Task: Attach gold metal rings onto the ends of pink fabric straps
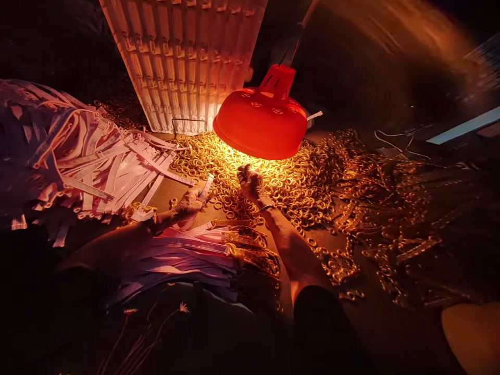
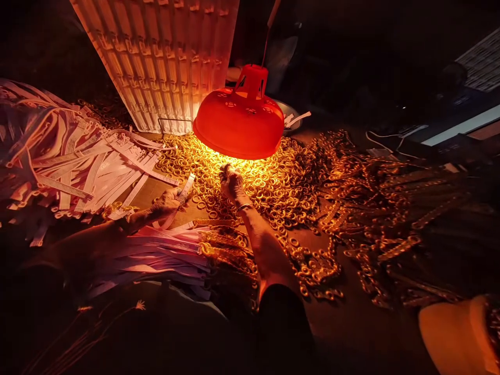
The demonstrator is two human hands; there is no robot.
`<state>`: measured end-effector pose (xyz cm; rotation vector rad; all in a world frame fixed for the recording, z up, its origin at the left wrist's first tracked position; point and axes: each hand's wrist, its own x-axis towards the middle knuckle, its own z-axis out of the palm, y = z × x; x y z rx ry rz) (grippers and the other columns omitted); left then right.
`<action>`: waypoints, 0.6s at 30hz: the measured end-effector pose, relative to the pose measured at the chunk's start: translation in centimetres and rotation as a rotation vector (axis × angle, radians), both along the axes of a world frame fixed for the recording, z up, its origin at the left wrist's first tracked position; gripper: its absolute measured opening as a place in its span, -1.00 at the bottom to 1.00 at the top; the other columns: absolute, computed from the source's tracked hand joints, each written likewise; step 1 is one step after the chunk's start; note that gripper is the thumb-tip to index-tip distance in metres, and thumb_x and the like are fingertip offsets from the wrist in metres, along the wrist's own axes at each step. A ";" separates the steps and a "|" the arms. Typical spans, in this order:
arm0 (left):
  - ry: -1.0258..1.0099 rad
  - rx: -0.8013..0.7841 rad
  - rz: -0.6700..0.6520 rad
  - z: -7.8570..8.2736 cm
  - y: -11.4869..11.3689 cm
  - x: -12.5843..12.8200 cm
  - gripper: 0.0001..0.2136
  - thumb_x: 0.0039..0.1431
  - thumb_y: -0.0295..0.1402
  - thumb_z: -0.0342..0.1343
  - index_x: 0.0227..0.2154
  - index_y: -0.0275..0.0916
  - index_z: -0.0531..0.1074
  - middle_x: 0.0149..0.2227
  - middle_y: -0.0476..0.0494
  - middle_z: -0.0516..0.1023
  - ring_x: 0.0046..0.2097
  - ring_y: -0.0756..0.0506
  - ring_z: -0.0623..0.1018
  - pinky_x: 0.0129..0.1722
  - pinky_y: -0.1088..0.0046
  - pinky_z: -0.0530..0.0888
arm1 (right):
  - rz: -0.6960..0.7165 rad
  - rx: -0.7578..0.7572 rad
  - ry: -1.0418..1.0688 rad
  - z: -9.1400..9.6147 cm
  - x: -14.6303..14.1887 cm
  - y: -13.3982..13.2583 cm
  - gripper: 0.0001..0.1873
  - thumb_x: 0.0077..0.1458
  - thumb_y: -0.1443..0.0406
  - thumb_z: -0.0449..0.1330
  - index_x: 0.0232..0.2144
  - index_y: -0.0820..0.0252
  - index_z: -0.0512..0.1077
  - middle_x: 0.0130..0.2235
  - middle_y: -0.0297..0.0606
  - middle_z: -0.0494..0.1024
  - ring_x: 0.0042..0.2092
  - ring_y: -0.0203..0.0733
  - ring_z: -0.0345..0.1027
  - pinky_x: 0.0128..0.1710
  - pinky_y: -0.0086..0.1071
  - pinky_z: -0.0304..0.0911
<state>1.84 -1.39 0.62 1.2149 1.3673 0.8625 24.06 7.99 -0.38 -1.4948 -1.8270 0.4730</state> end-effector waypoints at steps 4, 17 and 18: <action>-0.174 -0.244 0.118 0.4 0.3 0.5 -0.80 -0.10 -0.36 0.26 -0.44 -0.24 0.34 -0.56 -0.02 0.44 -0.60 0.07 0.30 -0.61 0.54 0.16 | -0.011 -0.067 -0.270 0.5 -0.4 4.6 -0.92 0.16 0.49 0.14 -0.30 0.43 0.44 -0.32 -0.22 0.54 -0.31 -0.39 0.24 -0.14 -0.46 0.21; -0.274 -0.396 0.109 0.3 1.2 0.6 -0.78 -0.19 -0.37 0.30 -0.49 -0.26 0.36 -0.64 -0.06 0.46 -0.58 0.02 0.40 -0.49 0.49 0.34 | 0.017 -0.080 -0.384 0.1 -1.4 6.3 -0.87 0.10 0.53 0.14 -0.48 0.37 0.36 -0.47 -0.43 0.37 -0.39 -0.51 0.08 -0.30 -0.52 -0.01; -0.280 -0.377 0.111 0.2 1.2 0.6 -0.80 -0.17 -0.37 0.28 -0.47 -0.25 0.37 -0.63 -0.06 0.47 -0.58 0.03 0.39 -0.50 0.49 0.32 | 0.021 -0.058 -0.380 0.4 -1.3 6.1 -0.85 0.11 0.52 0.14 -0.49 0.37 0.35 -0.47 -0.42 0.38 -0.38 -0.51 0.10 -0.30 -0.53 0.00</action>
